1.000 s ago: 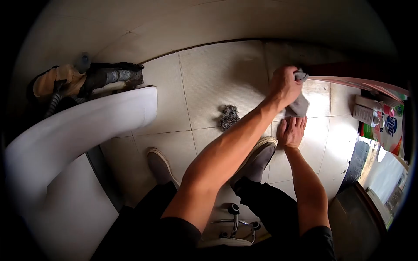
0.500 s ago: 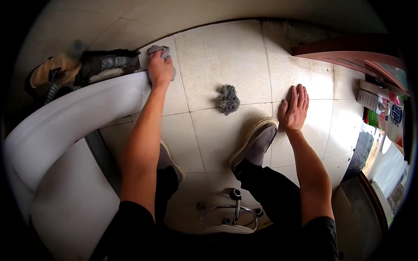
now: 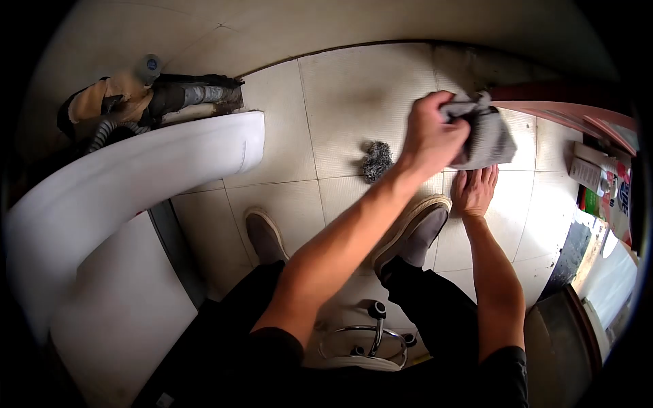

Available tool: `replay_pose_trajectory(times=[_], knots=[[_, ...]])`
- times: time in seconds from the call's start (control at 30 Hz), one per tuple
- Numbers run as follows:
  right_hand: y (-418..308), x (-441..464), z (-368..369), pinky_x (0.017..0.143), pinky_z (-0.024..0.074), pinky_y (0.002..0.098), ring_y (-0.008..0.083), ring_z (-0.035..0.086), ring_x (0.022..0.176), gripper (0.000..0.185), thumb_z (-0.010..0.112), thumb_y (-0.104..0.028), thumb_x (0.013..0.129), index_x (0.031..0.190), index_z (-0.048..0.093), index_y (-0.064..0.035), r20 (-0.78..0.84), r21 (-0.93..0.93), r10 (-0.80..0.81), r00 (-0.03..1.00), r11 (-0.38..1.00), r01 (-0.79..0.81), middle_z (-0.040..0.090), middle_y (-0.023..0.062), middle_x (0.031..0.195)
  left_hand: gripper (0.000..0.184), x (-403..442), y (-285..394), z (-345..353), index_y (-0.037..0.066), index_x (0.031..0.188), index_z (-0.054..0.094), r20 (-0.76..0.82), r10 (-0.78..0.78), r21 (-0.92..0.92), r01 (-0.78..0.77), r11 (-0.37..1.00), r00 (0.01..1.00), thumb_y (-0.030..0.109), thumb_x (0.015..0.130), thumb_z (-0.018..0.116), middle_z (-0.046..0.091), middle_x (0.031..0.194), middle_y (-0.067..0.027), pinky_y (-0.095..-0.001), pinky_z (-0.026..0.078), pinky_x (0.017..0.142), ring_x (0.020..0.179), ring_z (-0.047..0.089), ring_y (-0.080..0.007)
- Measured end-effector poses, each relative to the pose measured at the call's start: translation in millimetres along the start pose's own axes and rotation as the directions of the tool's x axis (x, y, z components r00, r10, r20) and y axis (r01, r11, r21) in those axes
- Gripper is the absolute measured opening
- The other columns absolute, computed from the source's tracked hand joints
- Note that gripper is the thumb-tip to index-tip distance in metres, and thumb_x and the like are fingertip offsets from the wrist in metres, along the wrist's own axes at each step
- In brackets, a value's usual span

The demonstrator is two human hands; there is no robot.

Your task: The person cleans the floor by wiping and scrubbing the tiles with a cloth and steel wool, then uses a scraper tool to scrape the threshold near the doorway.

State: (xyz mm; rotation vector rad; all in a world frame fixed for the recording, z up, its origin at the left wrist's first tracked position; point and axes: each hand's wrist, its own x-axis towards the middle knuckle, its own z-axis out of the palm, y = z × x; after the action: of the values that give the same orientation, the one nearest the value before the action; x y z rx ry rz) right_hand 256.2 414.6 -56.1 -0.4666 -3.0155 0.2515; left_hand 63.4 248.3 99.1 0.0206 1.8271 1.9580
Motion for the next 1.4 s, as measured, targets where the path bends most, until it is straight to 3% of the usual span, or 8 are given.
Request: replay_pose_trajectory(times=[0.13, 0.2, 0.33, 0.4, 0.57, 0.73, 1.07, 1.4], knots=[[-13, 7, -16, 0.128, 0.0258, 0.0563, 0.0401, 0.035, 0.155, 0.063, 0.059, -0.028, 0.098, 0.155, 0.048, -0.0041, -0.073, 0.037, -0.057, 0.996, 0.998, 0.060, 0.040, 0.0225, 0.165, 0.027, -28, 13, -151, -0.009, 0.119, 0.069, -0.312, 0.145, 0.191, -0.087, 0.978, 0.939, -0.006, 0.092, 0.066, 0.076, 0.103, -0.0094, -0.0237, 0.055, 0.070, 0.079, 0.068, -0.0109], [-12, 7, -14, 0.130, 0.0234, 0.0544, 0.0391, 0.033, 0.157, 0.064, 0.059, -0.027, 0.098, 0.158, 0.046, -0.0076, -0.076, 0.058, -0.042, 0.996, 0.997, 0.047, 0.039, 0.0212, 0.166, 0.028, -24, -17, -229, -0.007, 0.113, 0.070, -0.339, 0.488, 0.809, -0.016, 0.588, 0.804, -0.004, 0.085, 0.070, 0.073, 0.109, -0.0111, -0.0337, 0.057, 0.086, 0.093, 0.071, -0.0224], [-13, 8, -17, 0.129, 0.0253, 0.0558, 0.0412, 0.037, 0.154, 0.065, 0.062, -0.027, 0.095, 0.155, 0.049, -0.0056, -0.098, 0.062, -0.041, 0.994, 0.997, 0.048, 0.043, 0.0236, 0.163, 0.032, -11, -106, -264, -0.005, 0.114, 0.070, -0.310, 0.474, 0.944, 0.207, 0.258, 0.824, -0.001, 0.082, 0.069, 0.070, 0.116, -0.0154, -0.0379, 0.053, 0.096, 0.107, 0.068, -0.0330], [-17, 8, -19, 0.128, 0.0261, 0.0562, 0.0417, 0.039, 0.153, 0.064, 0.062, -0.026, 0.094, 0.153, 0.052, -0.0047, -0.081, 0.081, -0.007, 0.997, 0.997, 0.014, 0.045, 0.0236, 0.162, 0.032, 21, -114, -245, 0.003, 0.116, 0.071, -0.504, 0.204, 0.579, 0.153, 0.801, 0.839, 0.008, 0.085, 0.071, 0.073, 0.108, -0.0152, -0.0434, 0.057, 0.088, 0.096, 0.072, -0.0374], [-10, 8, -17, 0.129, 0.0242, 0.0561, 0.0427, 0.037, 0.154, 0.063, 0.058, -0.031, 0.096, 0.152, 0.053, -0.0041, -0.085, 0.070, -0.010, 0.996, 0.997, 0.016, 0.044, 0.0232, 0.163, 0.028, 55, -102, -38, 0.004, 0.111, 0.072, 0.040, 0.355, 0.811, -0.238, 0.535, 0.934, 0.004, 0.084, 0.068, 0.072, 0.111, -0.0168, -0.0474, 0.057, 0.084, 0.097, 0.070, -0.0393], [-3, -1, -4, 0.128, 0.0243, 0.0573, 0.0442, 0.037, 0.153, 0.067, 0.056, -0.037, 0.096, 0.154, 0.050, -0.0043, -0.052, 0.065, -0.011, 0.999, 0.998, 0.015, 0.044, 0.0226, 0.163, 0.025, 32, -110, 114, 0.002, 0.109, 0.072, 0.256, 0.151, 0.506, -0.265, 0.821, 0.955, 0.007, 0.085, 0.070, 0.070, 0.120, -0.0178, -0.0471, 0.058, 0.097, 0.116, 0.066, -0.0395], [-13, 9, -20, 0.129, 0.0243, 0.0568, 0.0427, 0.035, 0.155, 0.061, 0.056, -0.029, 0.098, 0.151, 0.051, -0.0015, -0.093, 0.111, -0.035, 0.995, 0.993, 0.045, 0.044, 0.0235, 0.162, 0.028, -84, 40, -84, -0.006, 0.108, 0.066, 0.110, 0.086, 0.457, -0.127, 0.881, 0.990, -0.009, 0.081, 0.063, 0.066, 0.104, -0.0117, -0.0299, 0.052, 0.086, 0.095, 0.066, -0.0199], [-11, 8, -17, 0.129, 0.0246, 0.0563, 0.0415, 0.037, 0.154, 0.062, 0.059, -0.028, 0.097, 0.154, 0.050, -0.0038, -0.094, 0.099, -0.029, 0.995, 0.994, 0.038, 0.043, 0.0220, 0.163, 0.068, -207, -15, -176, 0.011, 0.151, 0.055, -0.070, -0.565, 0.985, -0.034, -0.172, 0.822, 0.036, 0.092, 0.078, 0.061, 0.142, -0.0160, -0.0499, 0.056, 0.096, 0.135, 0.053, -0.0422]])
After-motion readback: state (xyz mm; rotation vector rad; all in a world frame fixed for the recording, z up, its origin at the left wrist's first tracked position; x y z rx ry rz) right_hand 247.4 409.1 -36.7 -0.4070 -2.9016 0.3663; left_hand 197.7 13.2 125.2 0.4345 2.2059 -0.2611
